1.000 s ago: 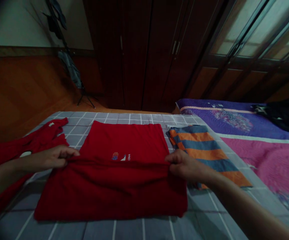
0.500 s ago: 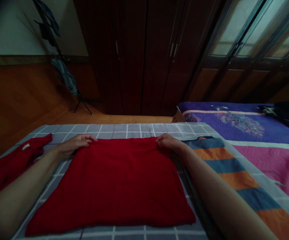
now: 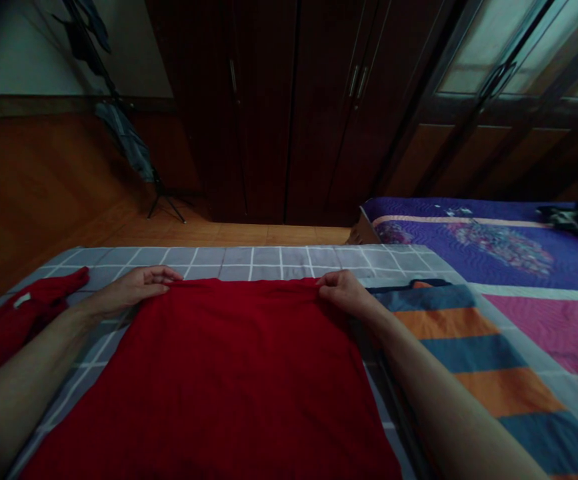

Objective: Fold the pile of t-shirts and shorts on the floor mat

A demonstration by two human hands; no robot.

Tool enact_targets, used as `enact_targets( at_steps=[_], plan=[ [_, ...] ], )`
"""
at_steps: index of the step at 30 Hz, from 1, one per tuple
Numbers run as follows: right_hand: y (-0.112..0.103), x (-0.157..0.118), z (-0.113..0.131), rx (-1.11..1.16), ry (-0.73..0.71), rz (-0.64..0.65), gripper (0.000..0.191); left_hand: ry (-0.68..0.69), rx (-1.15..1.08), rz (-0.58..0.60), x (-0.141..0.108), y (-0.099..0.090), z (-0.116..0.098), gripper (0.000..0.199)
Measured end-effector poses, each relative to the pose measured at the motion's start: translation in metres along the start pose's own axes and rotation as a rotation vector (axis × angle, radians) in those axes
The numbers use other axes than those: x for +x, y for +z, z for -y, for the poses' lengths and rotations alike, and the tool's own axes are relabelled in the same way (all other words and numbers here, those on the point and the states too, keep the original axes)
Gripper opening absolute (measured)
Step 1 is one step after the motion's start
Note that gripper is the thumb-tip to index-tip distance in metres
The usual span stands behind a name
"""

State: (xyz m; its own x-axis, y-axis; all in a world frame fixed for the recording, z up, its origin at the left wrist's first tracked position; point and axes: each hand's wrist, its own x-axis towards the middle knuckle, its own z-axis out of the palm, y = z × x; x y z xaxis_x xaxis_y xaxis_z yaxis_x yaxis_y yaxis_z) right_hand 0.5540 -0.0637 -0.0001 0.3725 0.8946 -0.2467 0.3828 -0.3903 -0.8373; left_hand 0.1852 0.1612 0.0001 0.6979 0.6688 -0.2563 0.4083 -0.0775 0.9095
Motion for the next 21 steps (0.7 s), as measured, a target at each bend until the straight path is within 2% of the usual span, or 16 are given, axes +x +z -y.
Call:
enact_targets(
  at_steps=[2,4,6,8,10,12,15,17,19,21],
  plan=[
    [0.0,0.001,-0.001,-0.037,-0.021,-0.015,0.02,0.022,0.116,-0.033,0.0,0.001,-0.004,0.039],
    [-0.001,0.0,-0.001,-0.07,-0.045,-0.034,0.021,0.097,0.303,-0.153,-0.004,0.009,-0.012,0.039],
    [-0.002,-0.002,0.001,-0.095,-0.063,-0.057,0.022,0.255,0.503,-0.32,-0.011,0.026,-0.024,0.031],
    [-0.002,-0.003,0.003,-0.107,-0.077,-0.074,0.024,0.449,0.639,-0.376,-0.018,0.048,-0.035,0.023],
    [-0.003,-0.004,0.004,-0.174,-0.093,-0.092,0.026,0.606,0.722,-0.285,-0.022,0.071,-0.038,0.024],
    [-0.003,-0.004,0.005,-0.292,-0.105,-0.113,0.027,0.677,0.817,-0.163,-0.022,0.088,-0.033,0.027],
    [-0.002,-0.006,0.006,-0.448,-0.096,-0.17,0.023,0.655,0.974,-0.084,-0.018,0.099,-0.019,0.032],
    [0.0,-0.009,0.01,-0.532,-0.126,-0.258,0.027,0.616,1.054,-0.071,-0.016,0.1,-0.013,0.039],
    [0.007,-0.016,0.015,-0.64,-0.291,-0.353,0.039,0.596,1.11,-0.031,-0.018,0.101,-0.011,0.048],
    [0.019,-0.024,0.02,-0.747,-0.543,-0.354,0.048,0.585,1.143,0.051,-0.021,0.103,-0.012,0.057]
  ],
)
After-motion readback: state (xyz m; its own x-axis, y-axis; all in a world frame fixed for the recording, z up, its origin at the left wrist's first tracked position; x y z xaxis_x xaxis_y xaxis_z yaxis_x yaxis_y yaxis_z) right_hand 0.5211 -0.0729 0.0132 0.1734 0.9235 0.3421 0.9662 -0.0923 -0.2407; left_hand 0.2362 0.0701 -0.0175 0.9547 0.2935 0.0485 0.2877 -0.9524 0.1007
